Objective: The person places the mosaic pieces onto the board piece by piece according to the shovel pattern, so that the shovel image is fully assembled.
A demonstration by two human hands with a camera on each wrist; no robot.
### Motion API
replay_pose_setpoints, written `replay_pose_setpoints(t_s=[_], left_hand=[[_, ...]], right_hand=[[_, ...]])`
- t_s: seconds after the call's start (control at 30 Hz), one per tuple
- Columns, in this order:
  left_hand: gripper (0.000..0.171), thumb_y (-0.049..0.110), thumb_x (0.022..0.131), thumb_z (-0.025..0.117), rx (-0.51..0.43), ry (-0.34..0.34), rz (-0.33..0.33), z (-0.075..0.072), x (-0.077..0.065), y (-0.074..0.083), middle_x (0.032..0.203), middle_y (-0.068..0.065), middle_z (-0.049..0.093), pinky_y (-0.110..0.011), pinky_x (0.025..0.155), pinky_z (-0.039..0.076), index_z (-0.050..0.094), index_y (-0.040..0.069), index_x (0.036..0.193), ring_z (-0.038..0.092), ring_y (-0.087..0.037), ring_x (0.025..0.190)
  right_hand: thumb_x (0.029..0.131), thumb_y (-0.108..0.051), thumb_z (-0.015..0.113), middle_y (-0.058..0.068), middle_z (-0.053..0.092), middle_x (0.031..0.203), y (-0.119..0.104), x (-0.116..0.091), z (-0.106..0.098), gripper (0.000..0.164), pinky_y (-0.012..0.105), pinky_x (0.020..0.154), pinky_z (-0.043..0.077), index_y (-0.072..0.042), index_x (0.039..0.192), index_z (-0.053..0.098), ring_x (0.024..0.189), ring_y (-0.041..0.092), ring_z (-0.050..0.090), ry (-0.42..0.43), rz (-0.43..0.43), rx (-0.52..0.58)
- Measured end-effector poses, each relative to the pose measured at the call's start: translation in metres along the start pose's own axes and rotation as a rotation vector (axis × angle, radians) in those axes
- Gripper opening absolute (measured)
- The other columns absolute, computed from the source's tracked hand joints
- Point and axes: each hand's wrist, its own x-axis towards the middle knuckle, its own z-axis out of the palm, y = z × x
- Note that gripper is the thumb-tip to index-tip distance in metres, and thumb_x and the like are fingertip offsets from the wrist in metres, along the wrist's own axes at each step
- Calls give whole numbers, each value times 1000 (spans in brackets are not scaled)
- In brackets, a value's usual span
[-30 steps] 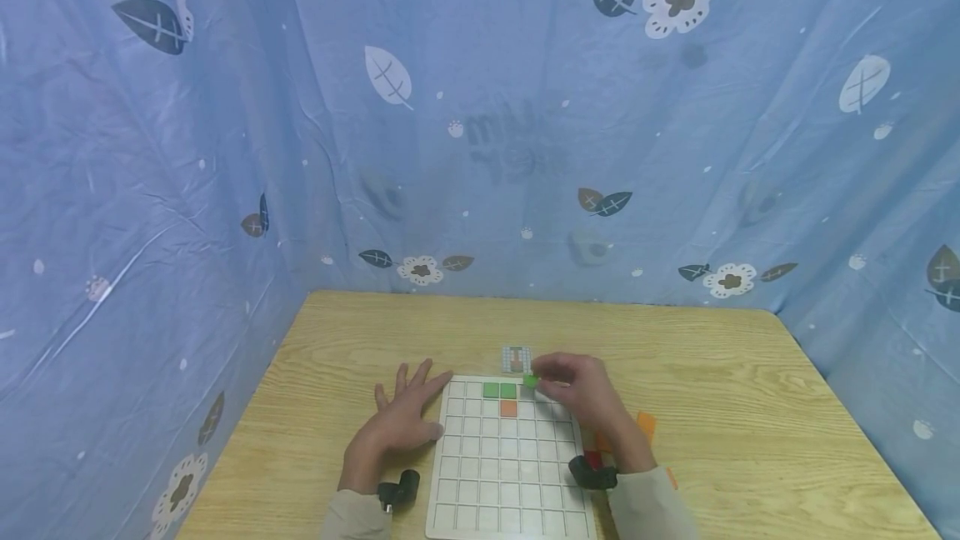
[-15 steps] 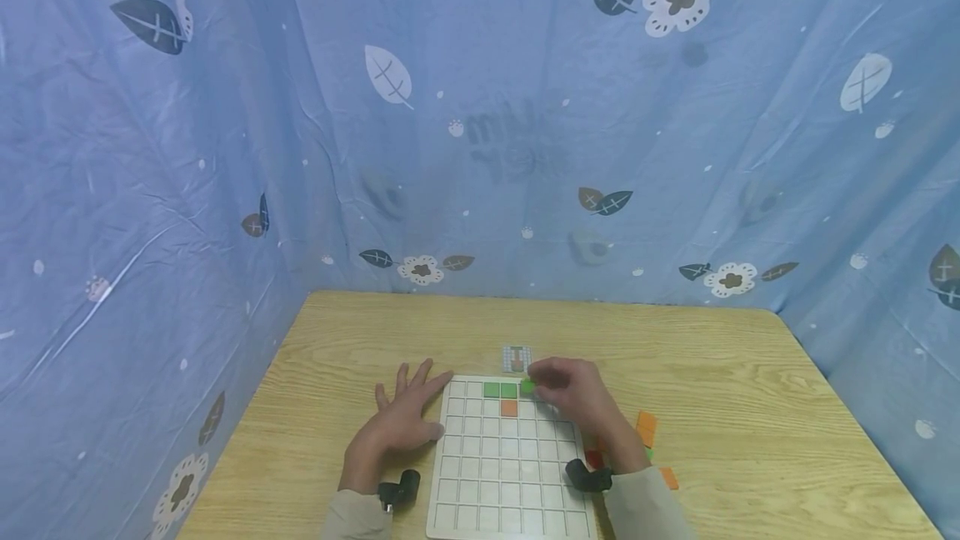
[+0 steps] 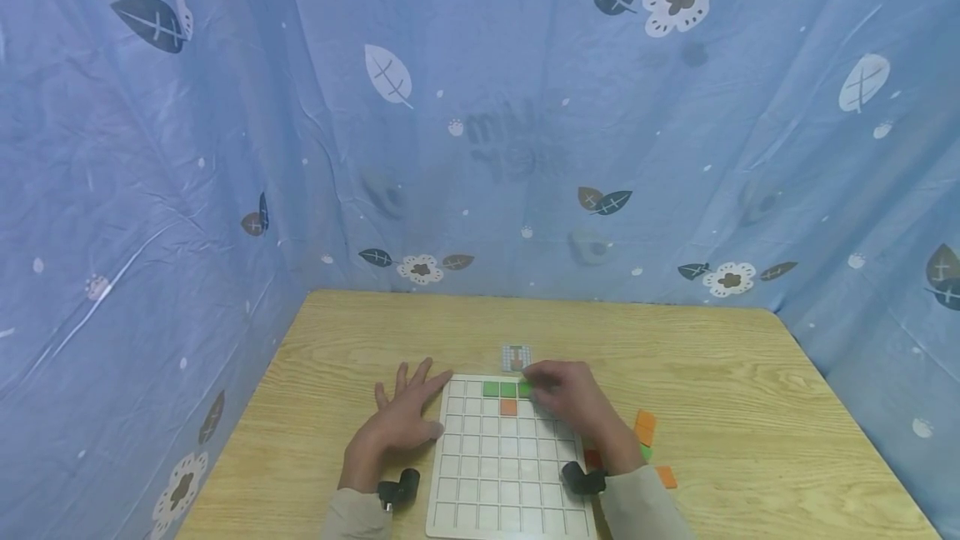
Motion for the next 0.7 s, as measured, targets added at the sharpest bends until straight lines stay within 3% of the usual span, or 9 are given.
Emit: replay_pose_setpoints(t_s=[0.4,0.63,0.7], left_hand=[[92,11,77,75,4,1,6,1,1,-2,181,-25,20,-88,119,-15,50,16,165,-4,-58,167],[91,10,77,77,0,6,-1,2,1,-2,181,-24,21,-88,120,-15,52,17,164,-4,-57,167],[91,10,77,77,-2,5,-3,2,1,-2,182,-23,21,-87,120,-16,52,17,164,-4,-57,168]], right_hand=[[90,0,80,-2,84,119,-4,1,2,34,48,101,63,-14,121,84,115,21,78,23,-12,-68],[95,-12,82,-7,81,125,-2,-8,-11,35,51,108,60,-20,129,82,123,21,76,21,105,36],[96,-14,84,-6,81,126,1,-11,-18,35,52,106,61,-18,131,81,122,23,76,32,101,47]])
